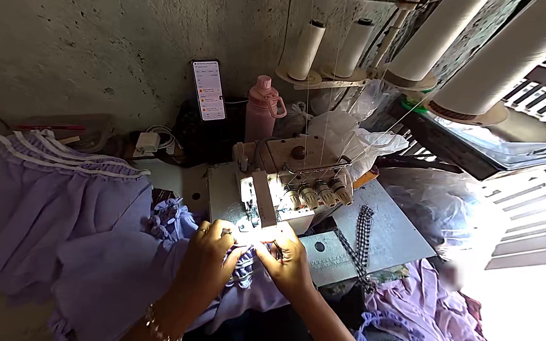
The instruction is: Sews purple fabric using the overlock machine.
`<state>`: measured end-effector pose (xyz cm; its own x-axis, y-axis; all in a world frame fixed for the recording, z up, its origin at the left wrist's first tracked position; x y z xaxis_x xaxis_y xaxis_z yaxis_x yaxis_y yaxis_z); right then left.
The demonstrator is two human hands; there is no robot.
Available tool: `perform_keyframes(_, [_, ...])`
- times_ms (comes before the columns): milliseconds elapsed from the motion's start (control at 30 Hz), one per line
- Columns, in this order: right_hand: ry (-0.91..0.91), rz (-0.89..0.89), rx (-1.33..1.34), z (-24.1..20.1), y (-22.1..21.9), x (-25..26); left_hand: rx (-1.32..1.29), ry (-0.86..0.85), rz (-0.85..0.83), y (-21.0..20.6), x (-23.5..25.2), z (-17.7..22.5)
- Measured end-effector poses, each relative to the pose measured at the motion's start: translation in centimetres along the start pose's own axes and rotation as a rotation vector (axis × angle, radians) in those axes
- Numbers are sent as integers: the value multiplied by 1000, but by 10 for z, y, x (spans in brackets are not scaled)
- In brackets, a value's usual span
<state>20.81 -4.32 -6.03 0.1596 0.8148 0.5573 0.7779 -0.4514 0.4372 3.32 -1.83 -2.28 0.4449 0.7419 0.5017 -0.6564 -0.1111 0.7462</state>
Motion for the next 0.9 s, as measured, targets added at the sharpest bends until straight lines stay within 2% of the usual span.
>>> perform_keyframes(167, [49, -54, -56, 3, 4, 5, -38, -4, 21, -3, 5, 0])
perform_keyframes(300, [170, -276, -102, -1, 16, 15, -165, 32, 28, 0, 6, 0])
perform_keyframes(400, [158, -429, -140, -5, 23, 22, -187, 27, 33, -1, 7, 1])
perform_keyframes(533, [90, -516, -149, -7, 30, 27, -223, 35, 46, 0, 8, 1])
perform_keyframes(633, [79, -507, -177, -10, 32, 28, -232, 40, 39, 1, 10, 0])
perform_keyframes(800, [186, -319, -299, -14, 25, 22, -277, 63, 56, 0, 7, 2])
perform_keyframes(900, [189, -241, -333, -18, 23, 15, -157, 72, 38, 4, -2, 3])
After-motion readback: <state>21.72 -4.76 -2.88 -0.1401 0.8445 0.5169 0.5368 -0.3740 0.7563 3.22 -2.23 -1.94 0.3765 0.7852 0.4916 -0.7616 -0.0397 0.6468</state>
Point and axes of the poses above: each hand's wrist, its own x-axis towards the middle knuckle, its own y-axis out of the back of the hand, z = x × y, the point moved 2 cm from there along x, towards the middle knuckle, and after that the axes turned 11 degrees about -x, right-handed, at the moved point
